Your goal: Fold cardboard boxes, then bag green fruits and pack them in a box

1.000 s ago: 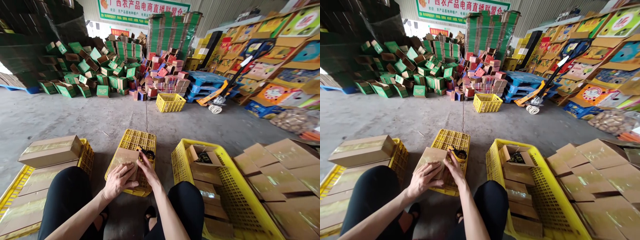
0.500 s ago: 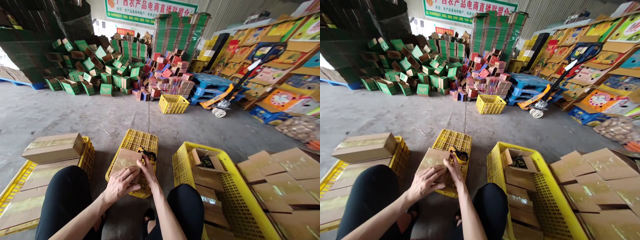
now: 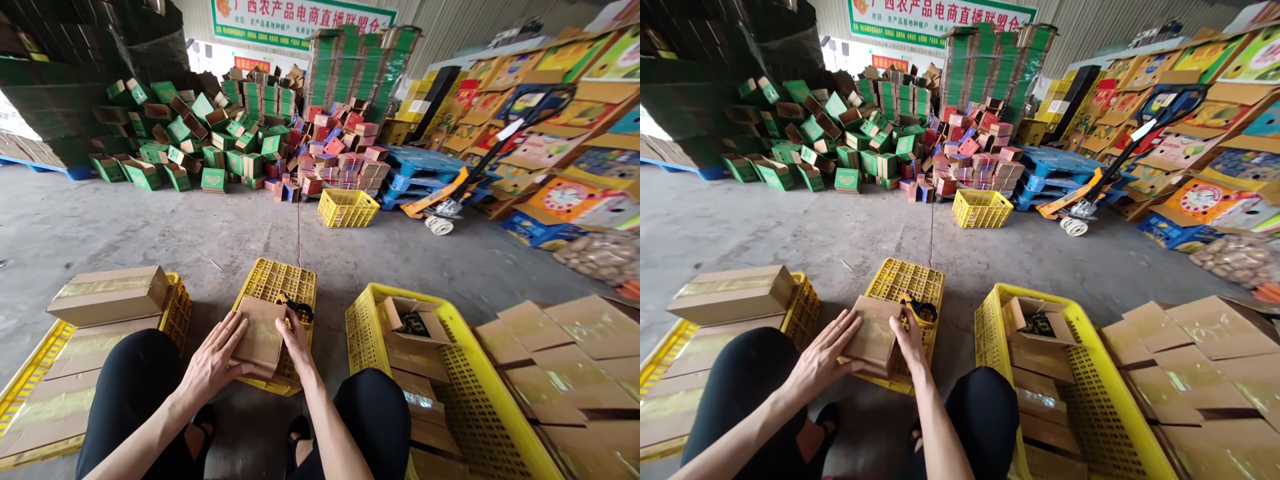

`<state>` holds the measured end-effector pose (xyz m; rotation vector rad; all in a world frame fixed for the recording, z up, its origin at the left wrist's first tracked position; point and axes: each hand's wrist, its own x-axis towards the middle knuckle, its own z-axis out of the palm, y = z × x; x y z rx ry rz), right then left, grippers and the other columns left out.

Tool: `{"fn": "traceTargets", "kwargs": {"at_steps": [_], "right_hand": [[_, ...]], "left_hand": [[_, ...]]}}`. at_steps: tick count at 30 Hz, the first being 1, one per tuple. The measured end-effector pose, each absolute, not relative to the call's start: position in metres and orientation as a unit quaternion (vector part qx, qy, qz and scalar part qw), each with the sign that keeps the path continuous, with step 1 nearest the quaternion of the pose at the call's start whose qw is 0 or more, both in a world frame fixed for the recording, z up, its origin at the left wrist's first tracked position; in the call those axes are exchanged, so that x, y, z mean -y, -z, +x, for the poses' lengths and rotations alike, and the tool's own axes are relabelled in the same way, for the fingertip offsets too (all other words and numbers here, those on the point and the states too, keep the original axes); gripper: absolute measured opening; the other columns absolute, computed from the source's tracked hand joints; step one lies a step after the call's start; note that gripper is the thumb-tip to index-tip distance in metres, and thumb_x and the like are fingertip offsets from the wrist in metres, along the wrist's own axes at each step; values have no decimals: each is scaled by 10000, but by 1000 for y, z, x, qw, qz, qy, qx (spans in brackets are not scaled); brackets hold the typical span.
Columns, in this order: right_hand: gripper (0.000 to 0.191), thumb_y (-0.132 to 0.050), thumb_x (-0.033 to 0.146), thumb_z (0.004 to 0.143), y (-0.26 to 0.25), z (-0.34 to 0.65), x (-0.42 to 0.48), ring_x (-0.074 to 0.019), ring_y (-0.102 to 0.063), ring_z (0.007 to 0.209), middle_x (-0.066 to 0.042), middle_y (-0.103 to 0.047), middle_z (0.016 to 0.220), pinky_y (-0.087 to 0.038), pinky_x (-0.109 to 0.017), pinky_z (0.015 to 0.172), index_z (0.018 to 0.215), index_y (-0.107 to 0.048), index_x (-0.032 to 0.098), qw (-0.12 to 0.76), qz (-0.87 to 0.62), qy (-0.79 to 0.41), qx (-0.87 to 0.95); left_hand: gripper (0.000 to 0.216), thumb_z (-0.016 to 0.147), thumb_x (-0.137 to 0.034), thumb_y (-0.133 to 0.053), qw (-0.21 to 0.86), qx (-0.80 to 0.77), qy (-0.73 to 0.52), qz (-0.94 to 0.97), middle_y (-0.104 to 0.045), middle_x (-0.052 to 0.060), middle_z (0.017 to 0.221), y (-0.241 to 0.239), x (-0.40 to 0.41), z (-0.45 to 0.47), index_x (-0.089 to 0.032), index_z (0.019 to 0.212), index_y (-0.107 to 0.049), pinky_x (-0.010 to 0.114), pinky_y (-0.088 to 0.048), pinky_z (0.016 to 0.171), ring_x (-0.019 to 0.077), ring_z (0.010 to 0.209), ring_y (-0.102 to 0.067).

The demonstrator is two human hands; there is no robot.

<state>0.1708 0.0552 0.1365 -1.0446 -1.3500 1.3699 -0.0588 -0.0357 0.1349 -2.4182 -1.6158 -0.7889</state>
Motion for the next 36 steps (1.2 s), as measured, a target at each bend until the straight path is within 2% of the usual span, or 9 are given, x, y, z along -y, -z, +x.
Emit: {"fn": "traceTargets", "kwargs": {"at_steps": [4, 9, 14, 19, 29, 32, 36], "right_hand": [[404, -664, 485, 876, -135, 171, -56, -283, -713, 1097, -56, -768, 1191, -590, -356, 885, 1206, -689, 253, 455, -461, -527, 550], [419, -661, 497, 866, -130, 170, -57, -278, -716, 1077, -53, -770, 1176, -590, -345, 852, 1206, -686, 254, 450, -471, -508, 564], [395, -659, 475, 864, -128, 167, -57, -275, -708, 1098, -47, -773, 1154, -576, -355, 915, 1189, -690, 253, 454, -477, -492, 570], [406, -663, 480, 871, -128, 170, -57, -274, -711, 1098, -50, -770, 1156, -571, -359, 935, 1204, -681, 249, 461, -469, -492, 571], [460, -652, 545, 898, -131, 170, -54, -290, -682, 1173, -50, -751, 1229, -563, -382, 964, 1262, -666, 263, 444, -464, -504, 577], [468, -648, 558, 883, -125, 171, -55, -289, -673, 1178, -48, -742, 1248, -551, -391, 984, 1247, -666, 266, 447, -479, -491, 574], [452, -638, 549, 891, -122, 172, -55, -297, -688, 1128, -62, -748, 1221, -550, -404, 975, 1237, -664, 259, 451, -490, -487, 566]], "left_hand": [[859, 955, -594, -637, 67, 530, 282, -797, -479, 170, 1623, -129, 37, -50, -190, 1647, -329, 481, -494, 1160, 355, 1478, -483], [653, 957, -554, -662, 78, 547, 299, -778, -676, 147, 1399, -131, 45, -48, -189, 1487, -555, 473, -539, 1057, 342, 1299, -621], [453, 976, -497, -662, 109, 564, 319, -754, -736, 120, 1238, -127, 54, -48, -214, 1329, -656, 453, -528, 966, 318, 1165, -661], [435, 1003, -460, -629, 104, 570, 321, -749, -716, 121, 1264, -124, 56, -46, -208, 1358, -623, 429, -508, 961, 303, 1159, -646], [757, 906, -491, -727, 44, 608, 242, -755, -615, 135, 1425, -146, 41, -48, -270, 1575, -451, 474, -533, 898, 352, 1156, -589], [805, 890, -487, -750, 53, 609, 241, -754, -595, 152, 1459, -146, 38, -41, -251, 1591, -430, 504, -517, 950, 386, 1256, -546], [733, 930, -481, -712, 70, 575, 269, -769, -605, 161, 1468, -139, 40, -37, -218, 1568, -465, 506, -481, 1046, 379, 1357, -510]]}}
